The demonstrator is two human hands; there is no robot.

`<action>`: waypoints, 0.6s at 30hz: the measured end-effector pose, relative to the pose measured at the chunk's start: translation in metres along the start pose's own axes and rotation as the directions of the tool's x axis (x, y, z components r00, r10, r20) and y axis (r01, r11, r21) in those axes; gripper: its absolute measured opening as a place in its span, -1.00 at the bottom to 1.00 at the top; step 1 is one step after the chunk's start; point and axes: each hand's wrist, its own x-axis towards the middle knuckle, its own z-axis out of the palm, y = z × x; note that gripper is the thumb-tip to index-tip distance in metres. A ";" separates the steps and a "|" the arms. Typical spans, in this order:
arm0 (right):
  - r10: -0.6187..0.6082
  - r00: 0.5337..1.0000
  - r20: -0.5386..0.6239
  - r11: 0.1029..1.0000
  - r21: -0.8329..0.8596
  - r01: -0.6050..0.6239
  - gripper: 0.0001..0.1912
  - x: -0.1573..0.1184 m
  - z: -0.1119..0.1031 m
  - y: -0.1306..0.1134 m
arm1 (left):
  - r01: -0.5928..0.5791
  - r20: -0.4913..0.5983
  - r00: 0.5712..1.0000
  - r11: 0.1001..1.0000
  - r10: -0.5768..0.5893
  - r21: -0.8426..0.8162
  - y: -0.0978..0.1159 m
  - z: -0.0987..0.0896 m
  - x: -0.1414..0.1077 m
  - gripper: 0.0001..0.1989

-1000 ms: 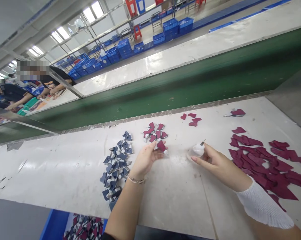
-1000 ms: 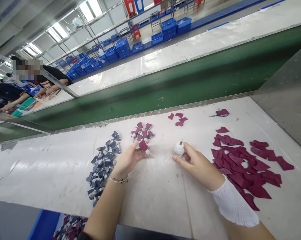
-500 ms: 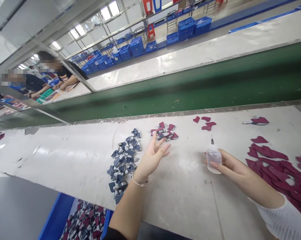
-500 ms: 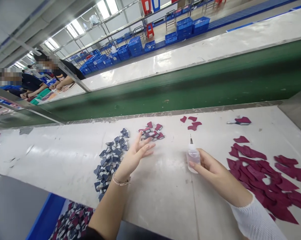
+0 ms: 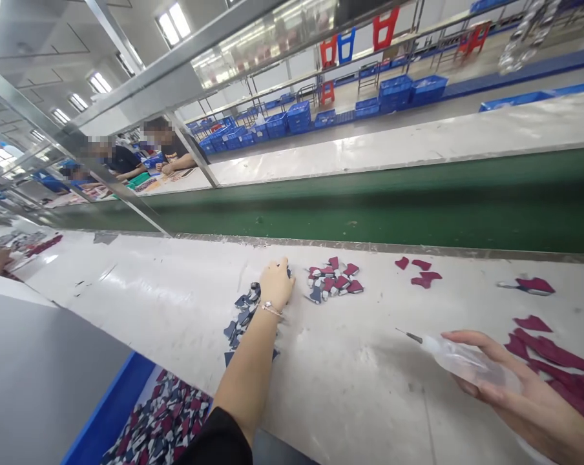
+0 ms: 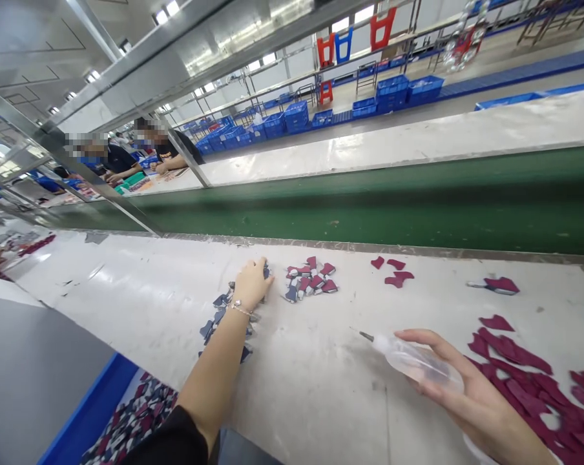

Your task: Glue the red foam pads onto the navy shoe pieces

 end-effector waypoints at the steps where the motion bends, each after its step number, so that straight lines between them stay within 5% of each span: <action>1: 0.025 1.000 0.017 0.998 0.058 -0.026 -0.45 -0.003 0.000 -0.003 | 0.004 0.015 1.000 1.000 -0.004 0.009 0.002 0.000 0.004 -0.54; 5: 0.071 0.997 0.039 0.974 0.212 -0.078 -0.46 -0.014 0.003 -0.019 | -0.015 0.070 0.997 1.000 0.014 0.014 0.000 0.000 0.014 -0.61; 12: -0.061 0.960 0.275 0.948 0.317 -0.031 -0.34 -0.010 0.005 -0.024 | -0.102 0.128 0.985 0.989 0.116 -0.108 -0.019 -0.005 0.021 -0.69; 18: -0.129 0.944 0.303 0.927 0.375 0.006 -0.37 -0.010 0.007 -0.025 | -0.179 0.036 0.978 0.912 0.206 -0.369 -0.010 -0.015 0.014 -0.80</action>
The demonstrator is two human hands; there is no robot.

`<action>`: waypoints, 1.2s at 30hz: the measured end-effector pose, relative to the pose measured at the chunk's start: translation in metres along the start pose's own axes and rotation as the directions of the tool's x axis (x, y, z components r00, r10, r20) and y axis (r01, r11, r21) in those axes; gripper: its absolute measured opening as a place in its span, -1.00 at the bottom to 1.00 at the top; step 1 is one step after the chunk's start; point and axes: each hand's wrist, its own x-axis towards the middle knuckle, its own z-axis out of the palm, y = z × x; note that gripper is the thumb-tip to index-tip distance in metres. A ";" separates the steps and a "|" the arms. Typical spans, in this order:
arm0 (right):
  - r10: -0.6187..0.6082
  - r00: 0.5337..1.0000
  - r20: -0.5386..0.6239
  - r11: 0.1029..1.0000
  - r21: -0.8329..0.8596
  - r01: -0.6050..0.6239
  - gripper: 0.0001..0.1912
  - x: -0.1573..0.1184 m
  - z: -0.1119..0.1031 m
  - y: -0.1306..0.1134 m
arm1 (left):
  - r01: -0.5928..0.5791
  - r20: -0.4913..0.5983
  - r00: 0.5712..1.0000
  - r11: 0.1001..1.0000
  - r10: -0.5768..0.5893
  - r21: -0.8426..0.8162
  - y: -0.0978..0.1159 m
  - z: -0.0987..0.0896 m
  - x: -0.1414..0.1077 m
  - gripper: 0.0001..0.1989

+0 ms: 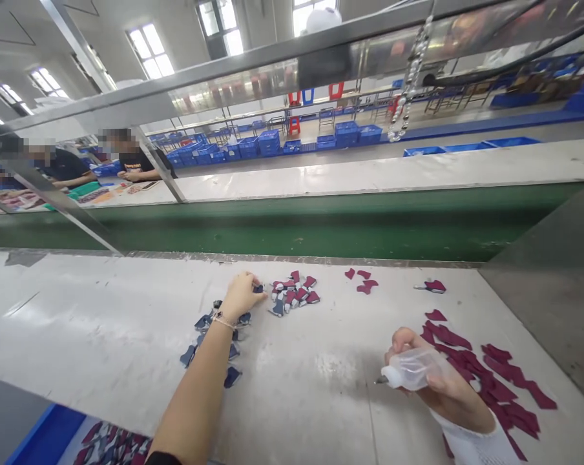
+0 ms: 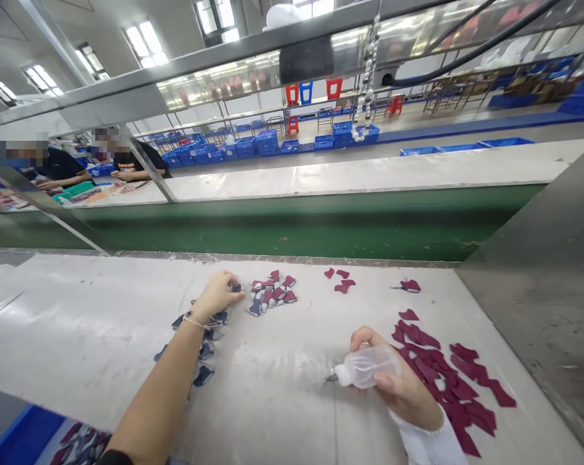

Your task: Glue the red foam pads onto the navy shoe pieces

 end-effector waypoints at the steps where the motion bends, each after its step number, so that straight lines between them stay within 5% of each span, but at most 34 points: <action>1: -0.005 1.000 -0.015 1.000 0.009 0.005 -0.36 0.000 0.002 0.000 | -0.029 -0.005 1.000 0.997 0.029 -0.066 0.006 0.000 -0.006 -0.79; 9: -0.057 0.997 -0.043 0.998 0.011 0.057 -0.39 0.001 0.016 0.000 | -0.089 0.172 0.963 0.850 0.206 -0.519 0.068 0.019 -0.109 -0.67; 16: -0.115 0.993 0.017 0.992 0.049 0.114 -0.31 -0.029 0.032 -0.002 | -0.082 0.292 0.924 0.874 0.247 -0.479 0.084 0.061 -0.182 -0.73; 22: -0.171 0.985 0.019 0.985 0.019 0.170 -0.29 -0.081 0.045 0.000 | -0.186 0.229 0.922 0.875 0.312 -0.446 0.088 0.058 -0.229 -0.67; 28: -0.197 0.978 -0.068 0.980 -0.010 0.197 -0.36 -0.115 0.058 -0.011 | -0.252 0.192 0.925 0.907 0.328 -0.336 0.093 0.053 -0.260 -0.68; 36: -0.204 0.968 -0.145 0.979 -0.005 0.205 -0.32 -0.129 0.066 -0.016 | -0.234 0.237 0.918 0.915 0.319 -0.327 0.095 0.067 -0.267 -0.61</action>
